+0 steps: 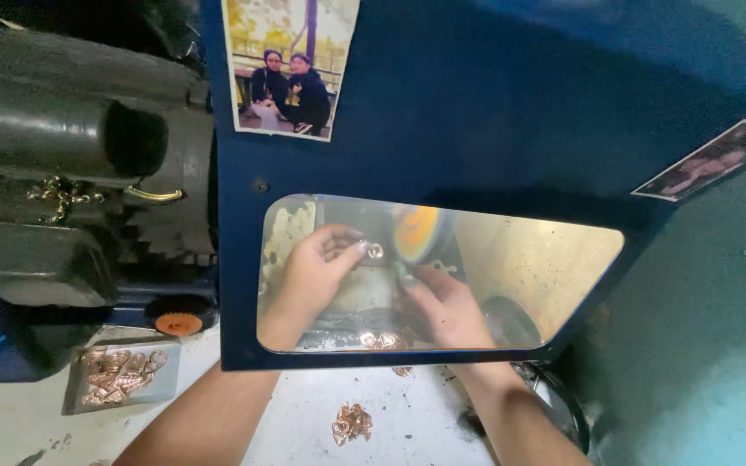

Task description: Polishing small metal jewelry components using a bench-mounted polishing wheel

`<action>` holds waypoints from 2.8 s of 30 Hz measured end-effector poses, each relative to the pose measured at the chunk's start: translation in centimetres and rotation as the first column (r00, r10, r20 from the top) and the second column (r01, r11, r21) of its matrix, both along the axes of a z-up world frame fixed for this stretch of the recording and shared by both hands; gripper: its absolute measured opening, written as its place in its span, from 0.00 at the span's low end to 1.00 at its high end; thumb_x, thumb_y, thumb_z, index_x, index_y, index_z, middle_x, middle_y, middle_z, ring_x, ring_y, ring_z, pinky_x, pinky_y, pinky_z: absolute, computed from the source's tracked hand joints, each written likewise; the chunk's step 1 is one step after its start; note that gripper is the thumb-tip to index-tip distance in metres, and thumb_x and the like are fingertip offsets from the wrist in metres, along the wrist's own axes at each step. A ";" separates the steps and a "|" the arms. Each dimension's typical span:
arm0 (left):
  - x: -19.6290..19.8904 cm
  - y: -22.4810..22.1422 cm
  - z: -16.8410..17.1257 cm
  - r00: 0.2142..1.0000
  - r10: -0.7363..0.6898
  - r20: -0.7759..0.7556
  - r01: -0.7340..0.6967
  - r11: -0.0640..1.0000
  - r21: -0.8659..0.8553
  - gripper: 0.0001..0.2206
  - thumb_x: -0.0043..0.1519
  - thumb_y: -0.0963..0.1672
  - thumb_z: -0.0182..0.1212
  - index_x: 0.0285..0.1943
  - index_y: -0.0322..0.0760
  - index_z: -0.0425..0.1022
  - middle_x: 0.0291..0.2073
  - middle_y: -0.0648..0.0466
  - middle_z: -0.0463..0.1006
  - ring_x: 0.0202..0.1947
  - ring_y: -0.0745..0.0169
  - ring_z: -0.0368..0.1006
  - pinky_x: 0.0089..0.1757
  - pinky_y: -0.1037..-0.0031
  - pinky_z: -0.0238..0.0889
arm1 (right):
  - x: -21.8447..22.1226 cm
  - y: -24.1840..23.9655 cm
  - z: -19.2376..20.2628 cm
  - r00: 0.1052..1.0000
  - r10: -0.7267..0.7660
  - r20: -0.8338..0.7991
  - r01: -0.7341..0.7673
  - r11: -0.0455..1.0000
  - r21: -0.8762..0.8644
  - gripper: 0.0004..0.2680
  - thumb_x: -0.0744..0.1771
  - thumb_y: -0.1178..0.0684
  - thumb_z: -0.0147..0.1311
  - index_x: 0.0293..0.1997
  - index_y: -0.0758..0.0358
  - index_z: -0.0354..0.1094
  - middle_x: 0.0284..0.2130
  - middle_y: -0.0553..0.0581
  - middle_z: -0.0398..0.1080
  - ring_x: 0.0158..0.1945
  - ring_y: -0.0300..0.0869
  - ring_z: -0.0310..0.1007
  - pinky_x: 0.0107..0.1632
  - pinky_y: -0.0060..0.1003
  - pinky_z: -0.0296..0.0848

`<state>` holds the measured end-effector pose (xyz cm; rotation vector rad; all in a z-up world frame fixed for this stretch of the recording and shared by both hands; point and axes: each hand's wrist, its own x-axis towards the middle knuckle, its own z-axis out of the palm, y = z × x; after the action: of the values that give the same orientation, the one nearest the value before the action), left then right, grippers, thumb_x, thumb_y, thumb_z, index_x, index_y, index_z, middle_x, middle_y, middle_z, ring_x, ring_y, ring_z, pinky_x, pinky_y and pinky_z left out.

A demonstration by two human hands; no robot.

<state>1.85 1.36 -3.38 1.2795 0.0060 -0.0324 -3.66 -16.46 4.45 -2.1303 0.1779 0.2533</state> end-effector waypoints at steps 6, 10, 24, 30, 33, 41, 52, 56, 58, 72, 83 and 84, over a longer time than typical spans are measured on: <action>0.9 -0.5 -1.3 1.000 0.018 0.020 -0.019 1.000 0.012 0.13 0.58 0.41 0.72 0.51 0.32 0.80 0.37 0.45 0.84 0.36 0.63 0.81 0.38 0.74 0.78 | 0.2 -0.8 -3.0 0.969 -0.248 0.012 0.199 0.803 0.562 0.14 0.67 0.55 0.59 0.54 0.77 0.69 0.37 0.72 0.75 0.46 0.56 0.81 0.52 0.53 0.79; 0.9 -0.7 -1.4 0.999 0.024 0.025 -0.025 0.999 0.035 0.14 0.58 0.41 0.72 0.52 0.33 0.80 0.39 0.45 0.84 0.38 0.64 0.81 0.40 0.74 0.77 | 1.2 -2.3 -5.4 0.975 -0.215 0.048 0.150 0.808 0.569 0.14 0.67 0.54 0.58 0.52 0.79 0.68 0.35 0.76 0.74 0.45 0.57 0.80 0.53 0.55 0.79; -0.2 -0.5 0.5 0.998 -0.034 0.060 0.031 0.999 0.042 0.12 0.58 0.40 0.69 0.51 0.33 0.80 0.40 0.45 0.84 0.39 0.61 0.81 0.43 0.72 0.77 | -2.4 -3.4 4.7 0.585 0.667 -0.462 -0.808 0.528 -0.261 0.17 0.58 0.41 0.64 0.47 0.52 0.74 0.22 0.59 0.72 0.33 0.53 0.77 0.39 0.43 0.75; -0.8 -0.2 2.4 0.990 -0.136 0.042 0.125 0.973 0.195 0.09 0.59 0.41 0.65 0.48 0.39 0.82 0.44 0.53 0.86 0.46 0.64 0.82 0.53 0.74 0.74 | -1.4 -4.4 2.0 0.630 0.636 -0.447 -0.777 0.498 -0.386 0.09 0.57 0.37 0.67 0.37 0.34 0.78 0.23 0.37 0.70 0.30 0.32 0.72 0.36 0.30 0.66; -1.4 -0.1 3.5 0.986 -0.169 0.001 0.164 0.957 0.239 0.09 0.60 0.43 0.66 0.47 0.41 0.83 0.40 0.56 0.87 0.40 0.68 0.82 0.49 0.76 0.73 | 0.1 -4.8 0.2 0.926 0.346 -0.151 -0.376 0.879 -0.293 0.07 0.61 0.47 0.56 0.37 0.51 0.76 0.34 0.44 0.79 0.40 0.33 0.74 0.46 0.29 0.71; -1.0 -0.9 2.7 0.990 -0.134 0.050 0.123 0.976 0.182 0.13 0.58 0.43 0.71 0.51 0.36 0.83 0.40 0.46 0.86 0.43 0.59 0.82 0.47 0.67 0.75 | 3.1 -1.9 -1.5 0.975 0.104 -0.195 -0.099 0.995 0.032 0.19 0.66 0.42 0.56 0.61 0.60 0.71 0.52 0.60 0.77 0.57 0.47 0.77 0.57 0.49 0.76; -0.9 -2.7 2.2 0.895 0.013 0.445 -0.167 0.937 0.307 0.05 0.55 0.43 0.74 0.37 0.42 0.85 0.33 0.56 0.85 0.32 0.63 0.79 0.35 0.75 0.72 | 2.3 -2.2 -1.5 0.992 -0.080 -0.094 0.115 0.880 0.461 0.08 0.67 0.57 0.51 0.37 0.76 0.72 0.25 0.63 0.64 0.32 0.49 0.69 0.35 0.49 0.79; -0.8 -2.9 2.2 0.883 0.064 0.466 -0.220 0.932 0.289 0.04 0.56 0.42 0.72 0.38 0.41 0.85 0.34 0.53 0.84 0.34 0.57 0.81 0.35 0.72 0.72 | 2.5 -1.4 -2.4 0.976 -0.177 -0.127 0.217 0.736 0.641 0.06 0.68 0.58 0.47 0.34 0.70 0.67 0.23 0.56 0.59 0.29 0.47 0.65 0.38 0.50 0.76; -0.8 -3.0 2.4 0.882 0.080 0.464 -0.234 0.929 0.286 0.04 0.57 0.42 0.71 0.37 0.39 0.84 0.33 0.51 0.84 0.35 0.53 0.81 0.35 0.70 0.73 | 3.1 -1.8 -3.7 0.976 -0.166 -0.142 0.218 0.709 0.670 0.07 0.69 0.58 0.45 0.33 0.67 0.65 0.25 0.53 0.58 0.31 0.48 0.65 0.41 0.51 0.75; -1.2 -2.7 2.6 0.860 0.080 0.503 -0.276 0.903 0.329 0.03 0.60 0.41 0.65 0.39 0.38 0.81 0.36 0.55 0.81 0.37 0.64 0.77 0.35 0.76 0.68 | 4.1 -3.5 -8.4 0.994 -0.026 -0.102 0.100 0.556 0.825 0.06 0.68 0.53 0.56 0.43 0.64 0.73 0.30 0.50 0.72 0.33 0.34 0.69 0.37 0.28 0.66; -1.1 -3.2 1.7 0.834 0.093 0.543 -0.323 0.881 0.346 0.02 0.59 0.41 0.66 0.38 0.39 0.80 0.35 0.56 0.81 0.35 0.64 0.76 0.34 0.75 0.67 | 3.9 -3.9 -9.4 0.996 -0.085 -0.038 0.077 0.524 0.848 0.07 0.69 0.58 0.55 0.30 0.63 0.70 0.25 0.52 0.71 0.30 0.36 0.70 0.35 0.30 0.67; -1.2 -3.2 1.6 0.838 0.091 0.538 -0.322 0.878 0.354 0.02 0.59 0.41 0.66 0.37 0.39 0.79 0.35 0.57 0.80 0.33 0.65 0.76 0.33 0.76 0.66 | 3.9 -4.0 -9.6 0.994 -0.096 -0.044 0.089 0.524 0.847 0.08 0.69 0.58 0.55 0.28 0.62 0.68 0.24 0.52 0.70 0.30 0.36 0.70 0.34 0.30 0.67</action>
<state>0.69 -1.88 -1.80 1.6973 -0.3178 0.5326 0.26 -20.42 -5.14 -1.1129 0.1215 0.2050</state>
